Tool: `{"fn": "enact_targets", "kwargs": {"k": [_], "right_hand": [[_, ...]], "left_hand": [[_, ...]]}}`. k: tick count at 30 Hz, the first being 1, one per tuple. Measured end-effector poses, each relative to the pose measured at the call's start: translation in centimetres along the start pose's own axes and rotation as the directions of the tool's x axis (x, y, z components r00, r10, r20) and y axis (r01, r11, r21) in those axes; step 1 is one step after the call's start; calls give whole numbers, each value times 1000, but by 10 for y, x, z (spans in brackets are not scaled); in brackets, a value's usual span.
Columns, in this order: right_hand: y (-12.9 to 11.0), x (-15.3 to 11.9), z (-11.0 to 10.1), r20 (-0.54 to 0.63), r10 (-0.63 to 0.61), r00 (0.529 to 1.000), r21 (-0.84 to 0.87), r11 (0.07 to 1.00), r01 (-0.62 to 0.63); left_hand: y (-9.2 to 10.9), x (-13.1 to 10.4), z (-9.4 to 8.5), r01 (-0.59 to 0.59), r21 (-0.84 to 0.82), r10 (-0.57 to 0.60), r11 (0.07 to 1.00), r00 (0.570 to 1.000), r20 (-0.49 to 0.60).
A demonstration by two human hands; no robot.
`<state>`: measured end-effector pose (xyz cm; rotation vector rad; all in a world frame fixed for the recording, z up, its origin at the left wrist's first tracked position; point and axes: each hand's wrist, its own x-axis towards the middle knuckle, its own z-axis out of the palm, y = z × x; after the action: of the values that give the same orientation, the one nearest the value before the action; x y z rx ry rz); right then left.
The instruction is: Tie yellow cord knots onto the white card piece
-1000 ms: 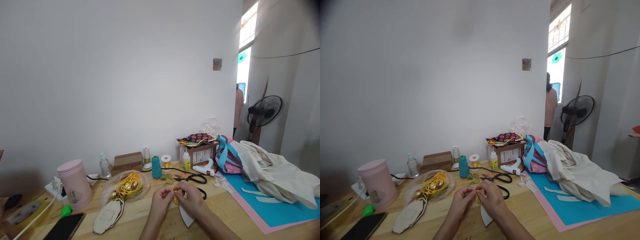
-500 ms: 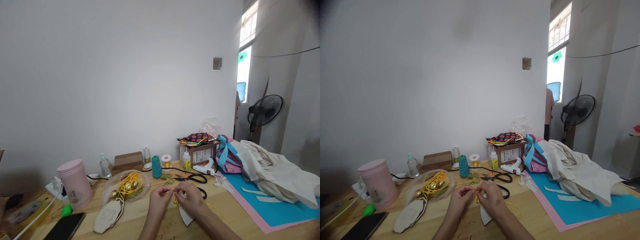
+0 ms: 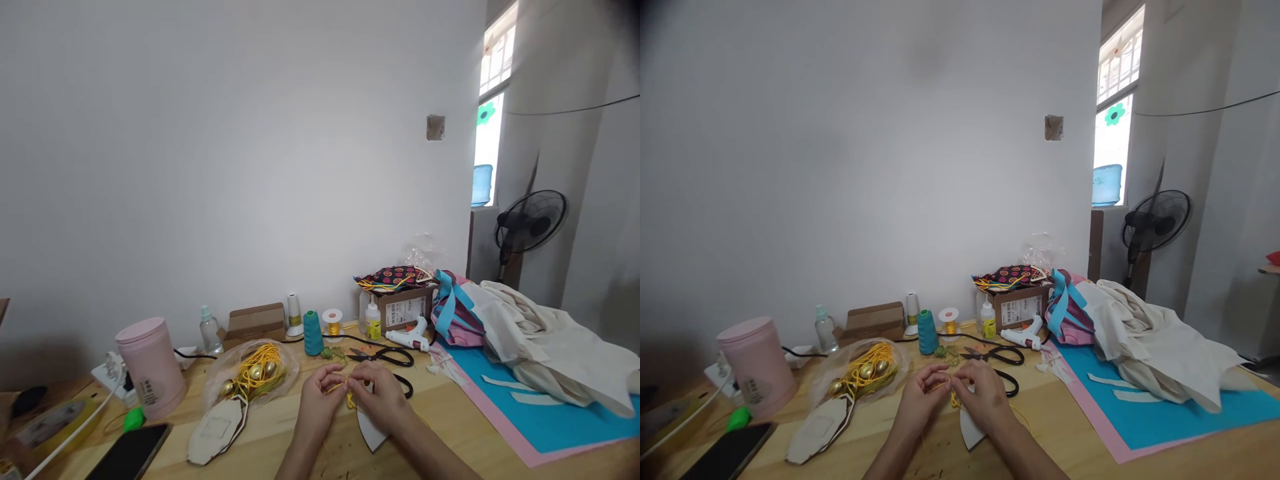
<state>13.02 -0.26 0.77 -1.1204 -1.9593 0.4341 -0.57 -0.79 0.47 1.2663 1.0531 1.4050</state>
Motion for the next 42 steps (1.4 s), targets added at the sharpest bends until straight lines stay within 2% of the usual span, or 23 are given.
{"fn": "enact_targets", "kwargs": {"k": [4, 7, 10, 13, 16, 18, 20, 23, 24, 26, 27, 28, 30, 33, 38, 42], "right_hand": [[4, 3, 1, -36, 38, 999, 149, 988, -32], [4, 6, 3, -59, 110, 992, 305, 949, -87], [-1, 8, -1, 45, 198, 979, 577, 795, -188], [-9, 5, -21, 121, 170, 978, 791, 579, -199], [-9, -1, -55, 58, 126, 990, 901, 421, -106], [-4, -3, -75, -20, 146, 989, 920, 390, -39], [3, -2, -85, -88, 189, 978, 895, 446, -6], [9, 4, -71, -74, 214, 974, 787, 612, -75], [9, 6, -60, -58, 204, 977, 713, 693, -102], [8, 8, -36, 3, 162, 987, 455, 879, -146], [7, 8, -25, -29, 127, 992, 324, 940, -111], [7, 7, -16, -6, 70, 998, 206, 976, -67], [7, 3, -5, 48, 42, 998, 46, 998, -44], [9, 1, -2, 132, 32, 991, -20, 999, -29], [13, 2, -1, 125, 3, 992, 124, 992, -19], [17, 1, 4, 109, 55, 993, 215, 974, -78]], "left_hand": [[-1, -1, 2, 10, 10, -10, 1000, 999, 33], [-1, 0, 3, 26, 3, -26, 1000, 1000, 15], [-1, 1, 0, 54, -5, -54, 999, 997, -56], [0, 2, -3, 61, 6, -60, 998, 991, -117], [1, 2, -3, 55, 12, -52, 998, 986, -159], [1, 2, -2, 54, 16, -50, 998, 983, -179], [2, 2, 0, 48, 26, -42, 999, 981, -189], [1, 2, 1, 27, 40, -19, 999, 983, -180], [1, 2, 1, 20, 44, -12, 999, 985, -173], [0, 2, 1, 8, 50, -1, 999, 989, -150], [0, 2, 1, 1, 51, 6, 999, 990, -138], [0, 1, 1, -8, 50, 14, 999, 992, -127], [-1, 1, 0, -25, 48, 30, 999, 993, -114], [-1, 1, 1, -33, 55, 39, 998, 993, -111], [-2, 1, 2, -40, 80, 47, 996, 995, -90], [0, 0, 2, -46, 116, 55, 992, 995, -83]]}}
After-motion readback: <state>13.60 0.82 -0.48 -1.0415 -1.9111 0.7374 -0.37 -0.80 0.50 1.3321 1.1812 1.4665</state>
